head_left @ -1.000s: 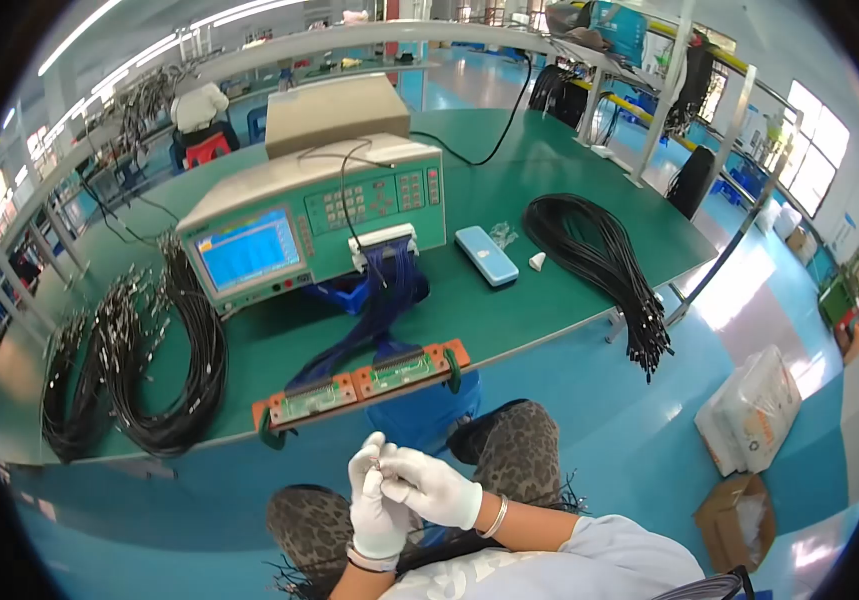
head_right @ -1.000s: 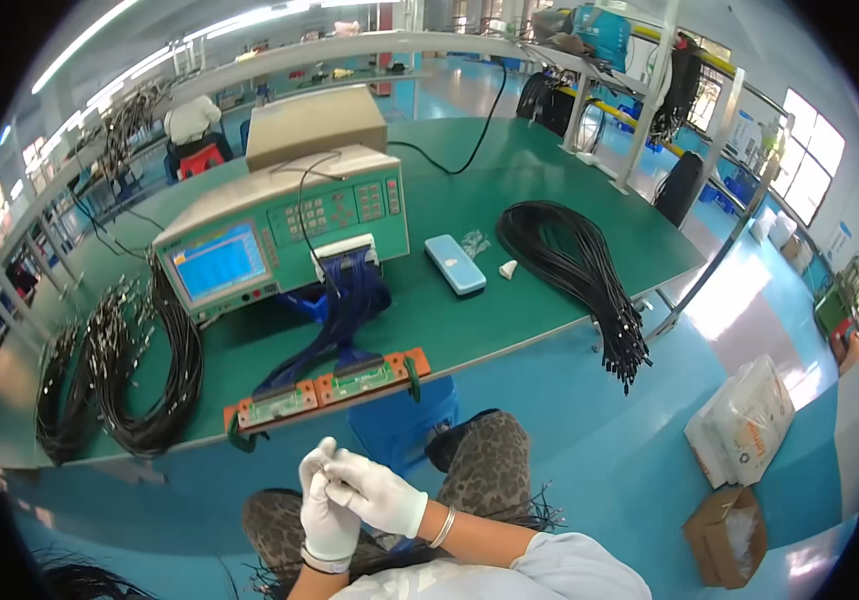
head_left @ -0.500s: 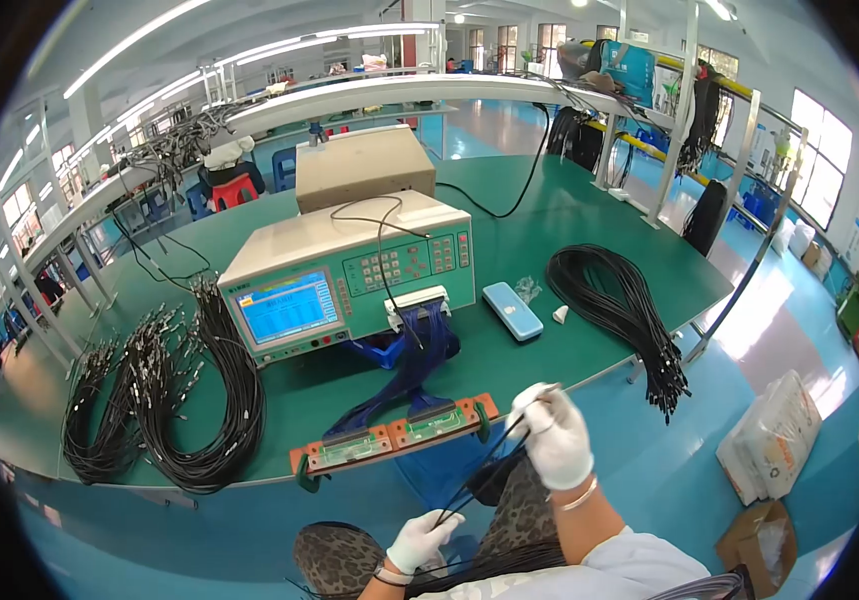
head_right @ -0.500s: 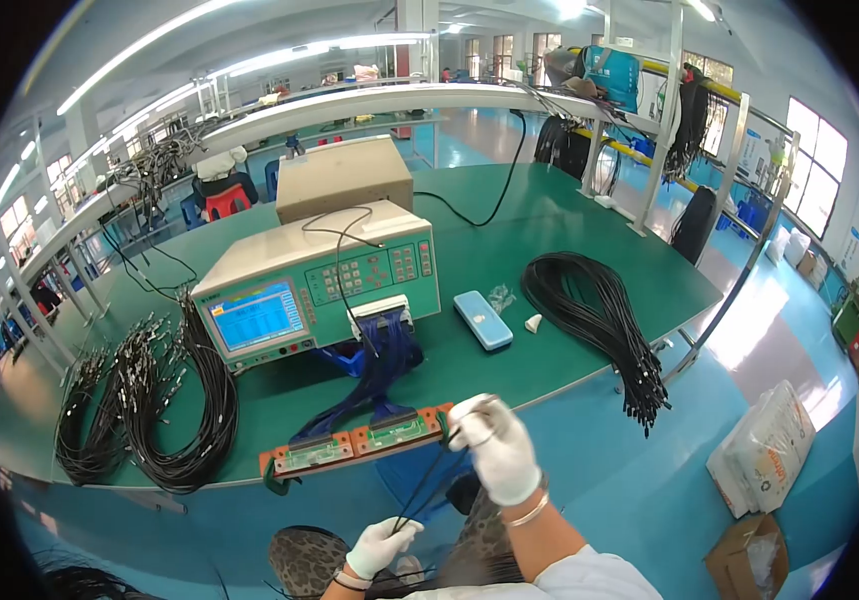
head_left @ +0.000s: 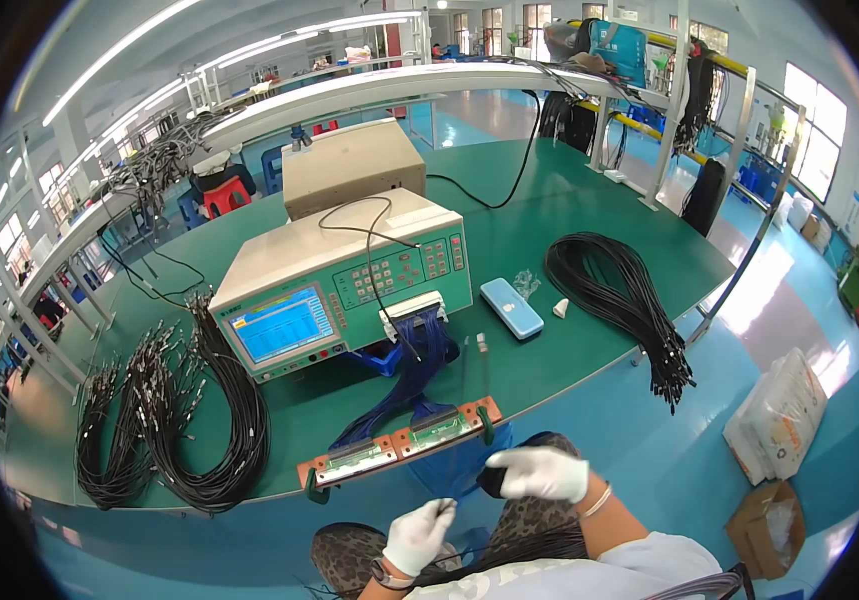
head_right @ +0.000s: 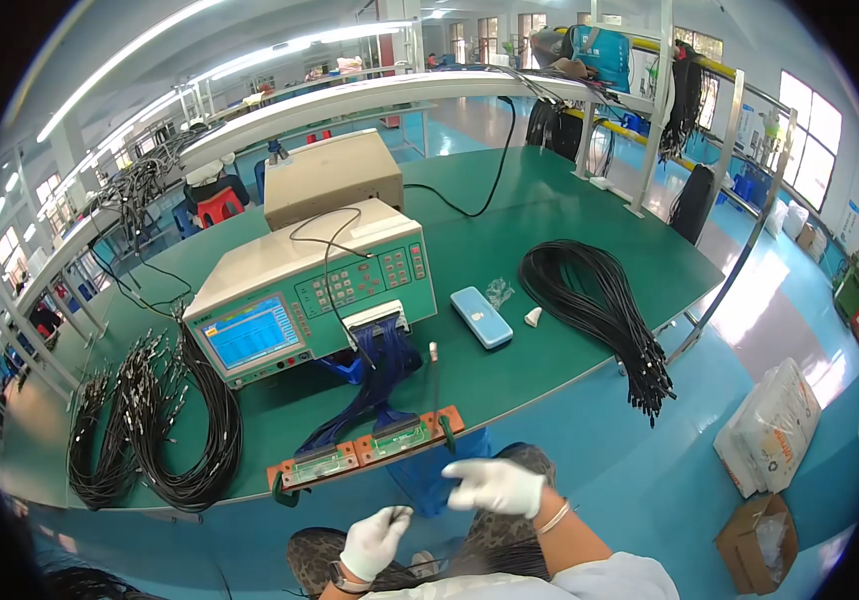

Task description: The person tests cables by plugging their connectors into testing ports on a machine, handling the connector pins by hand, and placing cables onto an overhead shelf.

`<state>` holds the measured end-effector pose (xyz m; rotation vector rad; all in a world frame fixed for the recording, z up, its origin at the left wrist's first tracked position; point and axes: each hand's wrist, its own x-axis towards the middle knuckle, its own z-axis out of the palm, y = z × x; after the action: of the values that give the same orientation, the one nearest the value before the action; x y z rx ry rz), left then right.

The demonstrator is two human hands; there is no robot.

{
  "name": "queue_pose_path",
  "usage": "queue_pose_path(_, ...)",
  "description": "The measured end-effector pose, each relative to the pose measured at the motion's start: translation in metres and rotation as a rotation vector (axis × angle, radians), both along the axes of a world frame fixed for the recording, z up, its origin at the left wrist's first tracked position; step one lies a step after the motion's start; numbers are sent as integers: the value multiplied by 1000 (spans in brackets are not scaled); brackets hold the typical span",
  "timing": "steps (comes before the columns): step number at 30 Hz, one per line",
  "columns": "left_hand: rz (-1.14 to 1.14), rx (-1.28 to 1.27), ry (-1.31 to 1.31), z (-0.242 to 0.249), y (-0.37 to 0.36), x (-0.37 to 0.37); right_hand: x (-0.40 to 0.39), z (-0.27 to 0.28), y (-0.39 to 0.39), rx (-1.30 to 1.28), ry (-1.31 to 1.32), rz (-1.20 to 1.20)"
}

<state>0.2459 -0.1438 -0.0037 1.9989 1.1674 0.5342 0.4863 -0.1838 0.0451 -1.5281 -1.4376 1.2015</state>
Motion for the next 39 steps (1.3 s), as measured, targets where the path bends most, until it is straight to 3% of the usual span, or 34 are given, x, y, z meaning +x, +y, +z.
queue_pose_path(1,-98,94,17,7,0,5,-6,-10,1,3,3,-3)
queue_pose_path(3,-287,279,44,15,0,14,-9,-27,7,-109,792,-6)
queue_pose_path(8,-348,279,-10,12,8,17,17,8,13,-17,692,-193)
queue_pose_path(10,-351,267,-18,9,11,14,18,30,12,0,499,-315)
queue_pose_path(13,-364,207,-45,2,11,7,41,35,8,148,628,-433)
queue_pose_path(19,-372,65,107,-3,25,-21,60,54,1,239,582,-484)
queue_pose_path(23,-263,-444,-299,-11,29,-40,70,55,3,296,518,-381)
queue_pose_path(30,-331,-967,-257,-29,51,-74,72,66,7,472,611,-560)
queue_pose_path(33,-246,-760,-340,-29,54,-83,74,76,5,538,605,-646)
queue_pose_path(35,4,-347,-329,-18,46,-84,76,93,3,609,492,-858)
queue_pose_path(36,5,-358,-341,-28,46,-87,79,104,3,603,476,-855)
queue_pose_path(38,357,-384,-474,-50,50,-101,87,126,2,890,502,-1032)
queue_pose_path(39,358,-387,-482,-49,50,-104,96,137,-1,957,473,-972)
